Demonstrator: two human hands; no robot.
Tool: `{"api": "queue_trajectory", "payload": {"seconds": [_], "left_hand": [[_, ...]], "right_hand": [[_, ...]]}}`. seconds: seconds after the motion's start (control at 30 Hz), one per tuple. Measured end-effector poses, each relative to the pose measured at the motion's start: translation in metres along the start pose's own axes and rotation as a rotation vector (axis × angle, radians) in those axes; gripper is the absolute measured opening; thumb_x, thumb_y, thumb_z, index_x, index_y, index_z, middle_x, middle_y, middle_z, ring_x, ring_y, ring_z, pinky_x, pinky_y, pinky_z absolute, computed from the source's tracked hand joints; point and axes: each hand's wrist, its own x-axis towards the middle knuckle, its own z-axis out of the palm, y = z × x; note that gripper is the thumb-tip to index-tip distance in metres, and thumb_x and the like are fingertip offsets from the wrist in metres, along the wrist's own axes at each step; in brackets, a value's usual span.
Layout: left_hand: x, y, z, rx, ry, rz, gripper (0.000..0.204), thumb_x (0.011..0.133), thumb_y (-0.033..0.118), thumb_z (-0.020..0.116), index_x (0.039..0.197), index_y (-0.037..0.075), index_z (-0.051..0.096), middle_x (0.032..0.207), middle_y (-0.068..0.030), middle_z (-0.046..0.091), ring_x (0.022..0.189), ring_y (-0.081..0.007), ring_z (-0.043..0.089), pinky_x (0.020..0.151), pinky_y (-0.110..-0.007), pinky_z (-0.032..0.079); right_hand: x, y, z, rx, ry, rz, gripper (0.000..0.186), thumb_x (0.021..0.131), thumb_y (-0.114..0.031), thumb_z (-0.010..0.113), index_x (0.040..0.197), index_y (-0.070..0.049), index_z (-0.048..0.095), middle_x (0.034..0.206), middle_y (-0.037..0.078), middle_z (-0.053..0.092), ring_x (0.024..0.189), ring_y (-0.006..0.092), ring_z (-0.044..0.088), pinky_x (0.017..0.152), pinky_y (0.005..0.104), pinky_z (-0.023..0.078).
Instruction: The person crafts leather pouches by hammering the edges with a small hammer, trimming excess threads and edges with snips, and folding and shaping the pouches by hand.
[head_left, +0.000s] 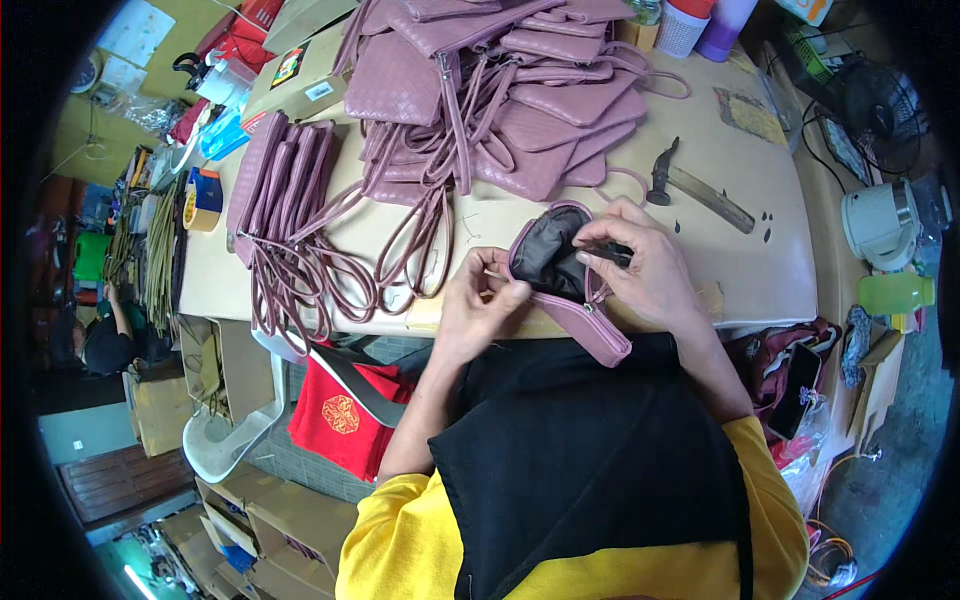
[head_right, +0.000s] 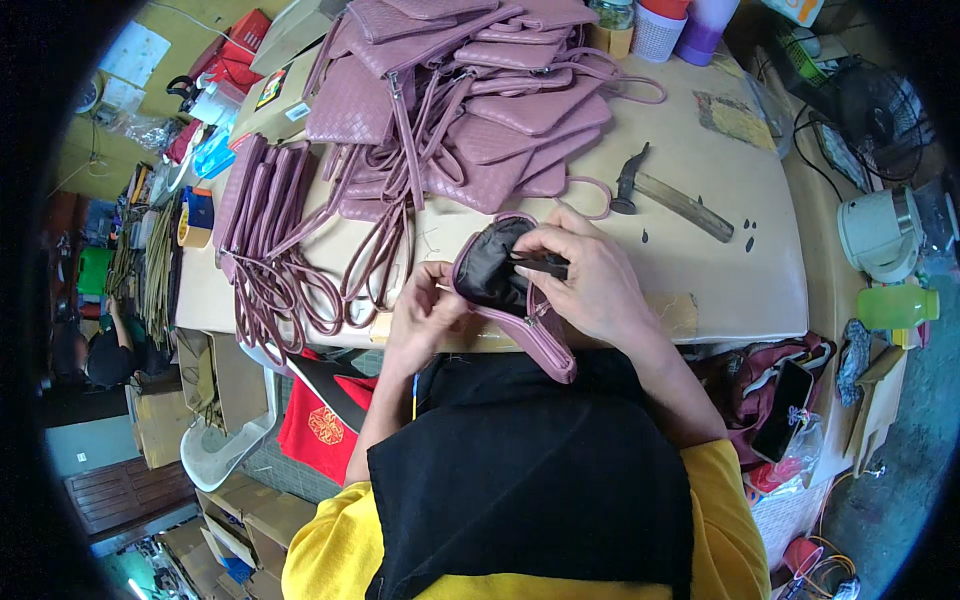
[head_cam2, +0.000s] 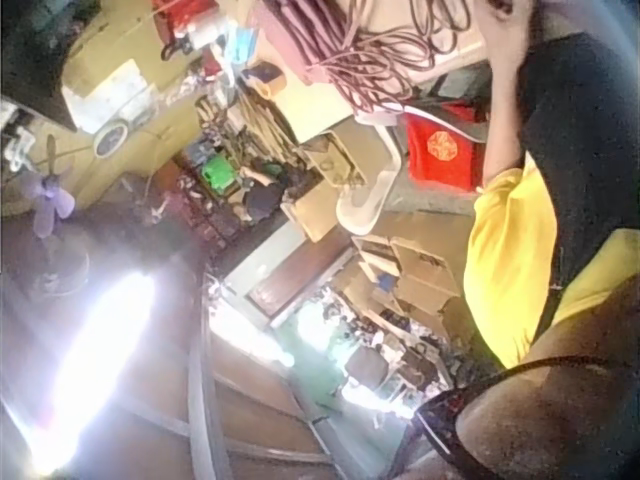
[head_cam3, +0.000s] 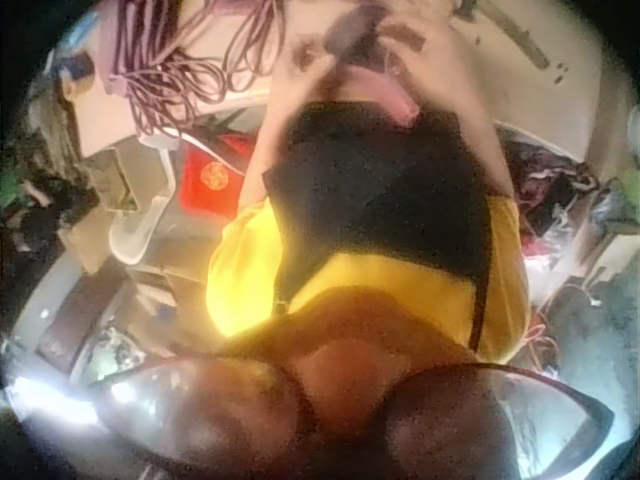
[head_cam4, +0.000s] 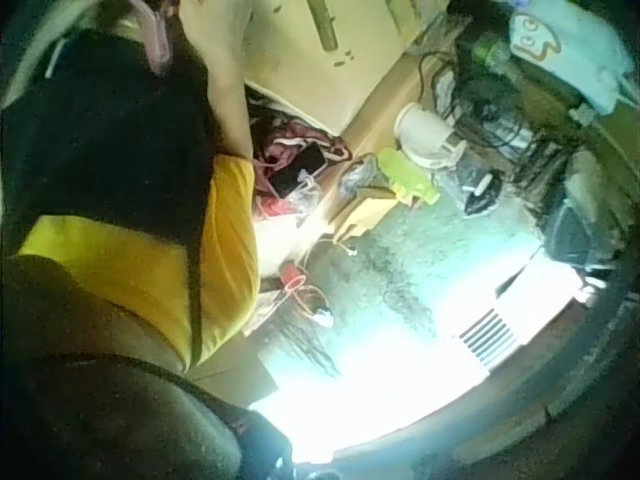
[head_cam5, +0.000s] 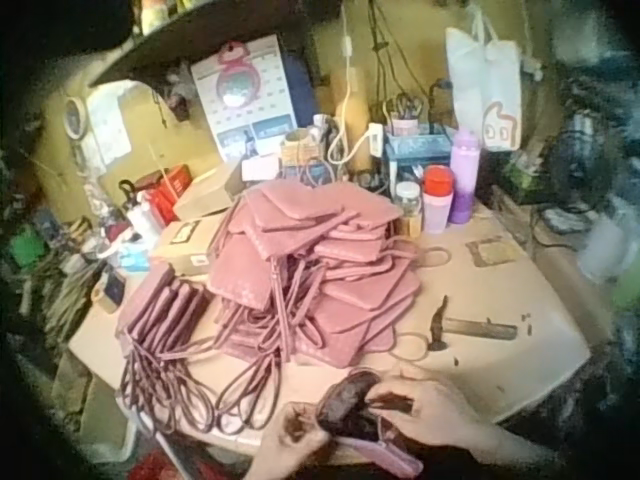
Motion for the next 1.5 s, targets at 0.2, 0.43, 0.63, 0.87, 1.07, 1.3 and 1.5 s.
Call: {"api": "queue_trajectory", "payload": {"seconds": [0.2, 0.43, 0.63, 0.87, 1.07, 1.3, 1.5], "left_hand": [[0.004, -0.004, 0.004, 0.120, 0.013, 0.037, 0.028, 0.085, 0.011, 0.068, 0.108, 0.000, 0.056, 0.087, 0.0007, 0.057, 0.074, -0.0061, 0.050, 0.066, -0.021, 0.043], [0.006, 0.002, 0.008, -0.157, -0.032, 0.048, 0.048, 0.088, -0.003, 0.057, 0.133, -0.002, 0.039, 0.093, -0.0047, 0.064, 0.083, -0.0079, 0.056, 0.075, -0.021, 0.043], [0.007, -0.005, 0.002, -0.227, -0.077, 0.131, 0.063, 0.087, -0.006, 0.060, 0.140, 0.003, 0.026, 0.098, -0.0086, 0.067, 0.090, -0.0118, 0.062, 0.082, -0.024, 0.047], [0.014, -0.012, 0.009, -0.244, -0.034, 0.146, 0.049, 0.085, -0.007, 0.063, 0.128, 0.003, 0.042, 0.105, -0.0084, 0.060, 0.083, -0.0085, 0.059, 0.076, -0.021, 0.047], [0.014, -0.020, 0.013, -0.141, 0.114, 0.251, 0.045, 0.080, -0.007, 0.070, 0.120, -0.002, 0.051, 0.114, -0.0111, 0.057, 0.084, -0.0088, 0.061, 0.073, -0.022, 0.051], [0.014, -0.004, 0.004, 0.648, 0.261, 0.619, 0.015, 0.071, -0.003, 0.076, 0.085, -0.004, 0.071, 0.125, -0.0188, 0.055, 0.097, -0.0225, 0.065, 0.080, -0.029, 0.053], [0.023, -0.006, 0.009, 0.579, 0.225, 0.553, 0.011, 0.074, -0.001, 0.074, 0.084, -0.002, 0.071, 0.115, -0.0181, 0.062, 0.097, -0.0256, 0.064, 0.078, -0.033, 0.052]], "right_hand": [[0.041, -0.005, 0.010, -0.100, -0.080, -0.415, 0.023, 0.073, -0.001, 0.069, 0.095, -0.001, 0.065, 0.109, 0.009, 0.063, 0.094, 0.0303, 0.063, 0.080, 0.0378, 0.050], [0.050, -0.009, 0.021, -0.203, -0.281, -0.387, 0.023, 0.073, -0.006, 0.072, 0.095, -0.004, 0.067, 0.099, 0.009, 0.064, 0.090, 0.0323, 0.063, 0.078, 0.0404, 0.050], [0.059, -0.009, 0.030, -0.143, -0.217, -0.407, 0.017, 0.073, -0.005, 0.072, 0.086, 0.001, 0.062, 0.092, 0.009, 0.062, 0.081, 0.0281, 0.063, 0.071, 0.0374, 0.047], [0.083, 0.001, 0.031, -0.048, -0.063, -0.253, 0.020, 0.079, -0.010, 0.070, 0.084, 0.004, 0.056, 0.079, 0.010, 0.055, 0.075, 0.0207, 0.055, 0.072, 0.0325, 0.042], [0.090, -0.002, 0.032, -0.016, -0.119, -0.153, 0.025, 0.082, -0.021, 0.069, 0.084, 0.003, 0.062, 0.073, 0.011, 0.059, 0.067, 0.0231, 0.058, 0.065, 0.0357, 0.044], [0.075, -0.009, 0.015, -0.354, -0.340, -0.090, 0.030, 0.081, -0.025, 0.070, 0.106, -0.009, 0.070, 0.076, 0.023, 0.064, 0.079, 0.0395, 0.064, 0.072, 0.0450, 0.049], [0.072, -0.001, 0.018, -0.291, -0.291, -0.036, 0.029, 0.081, -0.025, 0.069, 0.107, -0.012, 0.070, 0.072, 0.024, 0.061, 0.075, 0.0417, 0.062, 0.071, 0.0454, 0.049]]}}
